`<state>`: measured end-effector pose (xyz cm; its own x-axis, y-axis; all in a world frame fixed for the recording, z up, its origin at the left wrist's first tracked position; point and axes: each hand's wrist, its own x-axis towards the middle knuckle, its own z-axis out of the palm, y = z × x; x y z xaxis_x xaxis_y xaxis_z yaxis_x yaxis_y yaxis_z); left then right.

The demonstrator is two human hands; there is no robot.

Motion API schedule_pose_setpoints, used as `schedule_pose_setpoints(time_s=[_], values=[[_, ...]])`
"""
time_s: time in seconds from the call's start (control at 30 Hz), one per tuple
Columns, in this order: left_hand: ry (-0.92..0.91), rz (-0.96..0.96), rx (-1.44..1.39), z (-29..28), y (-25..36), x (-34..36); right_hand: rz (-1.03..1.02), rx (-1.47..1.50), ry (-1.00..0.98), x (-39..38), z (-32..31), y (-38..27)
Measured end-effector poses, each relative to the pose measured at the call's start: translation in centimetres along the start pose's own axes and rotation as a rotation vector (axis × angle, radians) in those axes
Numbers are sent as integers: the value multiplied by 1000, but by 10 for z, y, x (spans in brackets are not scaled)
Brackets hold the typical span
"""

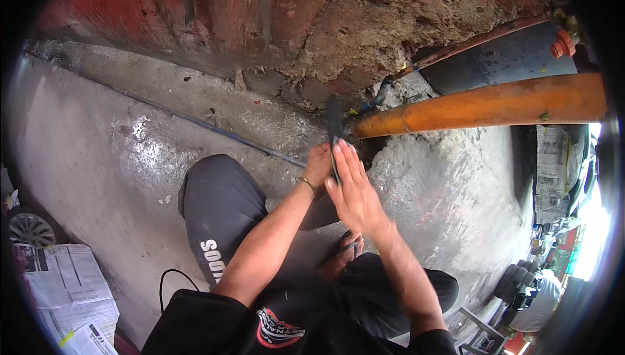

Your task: The person sands a black plastic car part using a sanding block, repeatedly rubbing the surface against a concrete floor and a wooden beam. They handle multiple parts, moving them between the floor and a nearby car.

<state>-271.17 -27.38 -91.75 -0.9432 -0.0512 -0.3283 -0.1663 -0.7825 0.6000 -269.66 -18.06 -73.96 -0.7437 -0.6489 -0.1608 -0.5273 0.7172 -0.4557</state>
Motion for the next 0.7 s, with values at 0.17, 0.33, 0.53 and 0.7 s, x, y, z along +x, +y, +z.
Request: schedule_pose_setpoints(time_s=[0.17, 0.33, 0.53, 0.7], values=[[-54, 166, 366, 39, 5, -28, 102, 46, 162, 44, -14, 30], [143, 233, 713, 20, 17, -18, 75, 140, 166, 87, 4, 33], [-44, 204, 709, 20, 20, -31, 74, -27, 324, 56, 7, 23], [54, 305, 1049, 31, 28, -34, 97, 7, 286, 126, -2, 91]])
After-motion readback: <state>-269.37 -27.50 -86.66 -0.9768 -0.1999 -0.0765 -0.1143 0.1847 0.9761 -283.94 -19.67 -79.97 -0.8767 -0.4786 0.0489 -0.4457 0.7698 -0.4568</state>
